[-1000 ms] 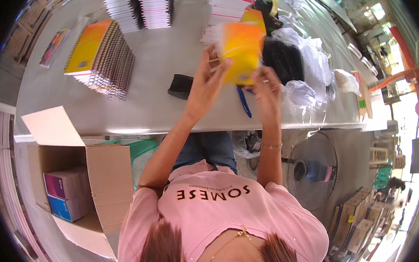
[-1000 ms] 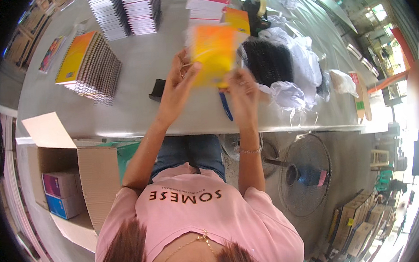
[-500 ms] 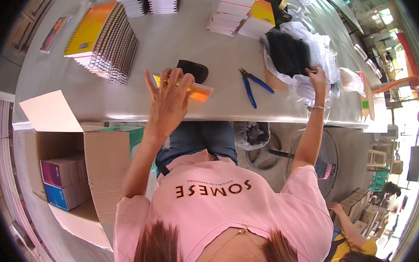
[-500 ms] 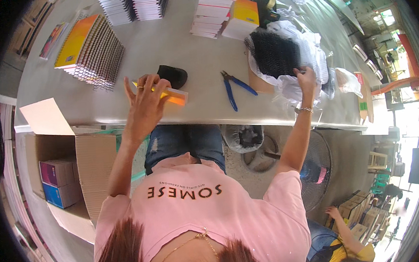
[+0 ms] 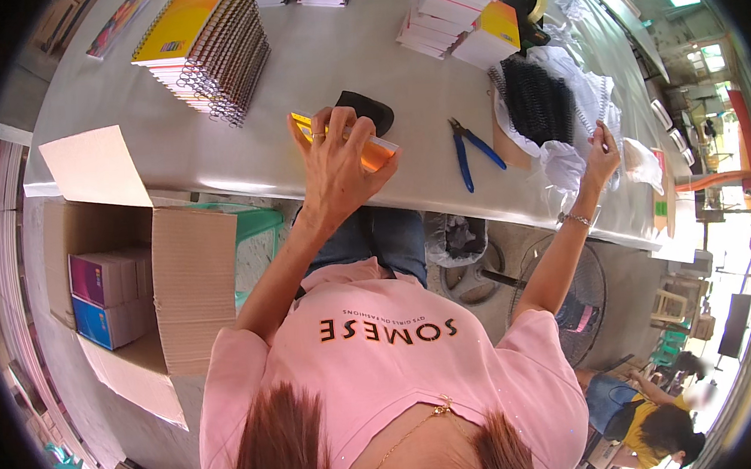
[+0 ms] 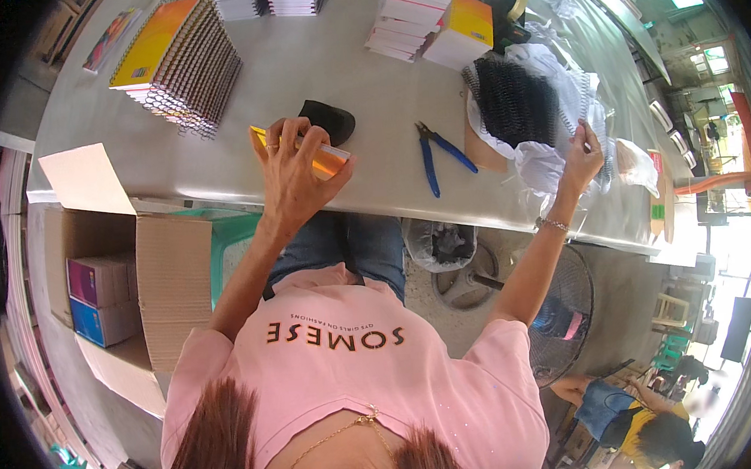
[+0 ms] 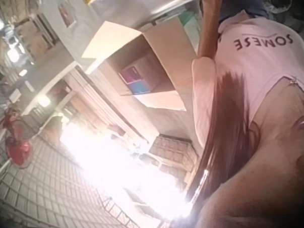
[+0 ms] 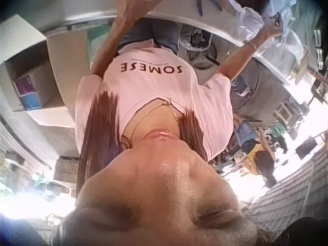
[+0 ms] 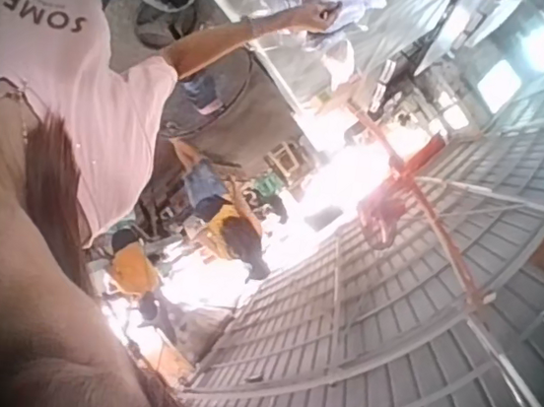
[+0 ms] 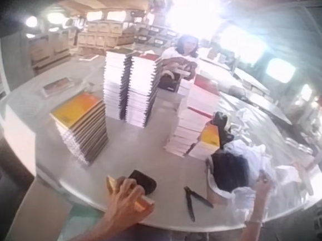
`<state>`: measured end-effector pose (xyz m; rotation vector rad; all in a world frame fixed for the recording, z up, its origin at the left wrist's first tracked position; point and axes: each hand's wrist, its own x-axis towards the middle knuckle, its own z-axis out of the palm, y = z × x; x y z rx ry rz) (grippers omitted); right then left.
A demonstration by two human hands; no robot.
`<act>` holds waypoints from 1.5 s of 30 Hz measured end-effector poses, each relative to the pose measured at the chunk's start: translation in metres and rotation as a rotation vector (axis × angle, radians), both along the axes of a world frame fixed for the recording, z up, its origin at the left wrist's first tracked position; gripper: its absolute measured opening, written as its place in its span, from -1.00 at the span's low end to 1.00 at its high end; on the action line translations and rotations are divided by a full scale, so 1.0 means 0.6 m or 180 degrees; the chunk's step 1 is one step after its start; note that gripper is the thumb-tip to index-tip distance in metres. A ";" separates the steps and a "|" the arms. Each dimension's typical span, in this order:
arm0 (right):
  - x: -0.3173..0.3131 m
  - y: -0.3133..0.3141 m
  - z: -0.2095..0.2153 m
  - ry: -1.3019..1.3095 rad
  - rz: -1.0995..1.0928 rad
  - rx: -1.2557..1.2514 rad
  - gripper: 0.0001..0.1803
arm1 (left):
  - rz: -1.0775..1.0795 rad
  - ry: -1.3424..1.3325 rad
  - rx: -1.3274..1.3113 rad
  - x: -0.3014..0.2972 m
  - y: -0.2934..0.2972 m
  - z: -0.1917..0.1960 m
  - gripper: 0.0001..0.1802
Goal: The person assembles notebooks by hand and using pliers, by picking up a notepad, inserting a spiral binding, trimming the excess binding with pliers, and stacking the completed notebooks on a table.
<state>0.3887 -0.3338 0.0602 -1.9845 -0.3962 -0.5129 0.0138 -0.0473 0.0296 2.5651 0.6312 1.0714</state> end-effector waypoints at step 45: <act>-0.422 0.250 0.018 0.1507 0.3033 -0.0730 -0.79 | -0.0162 0.0115 -0.0172 -0.012 0.014 0.014 -0.55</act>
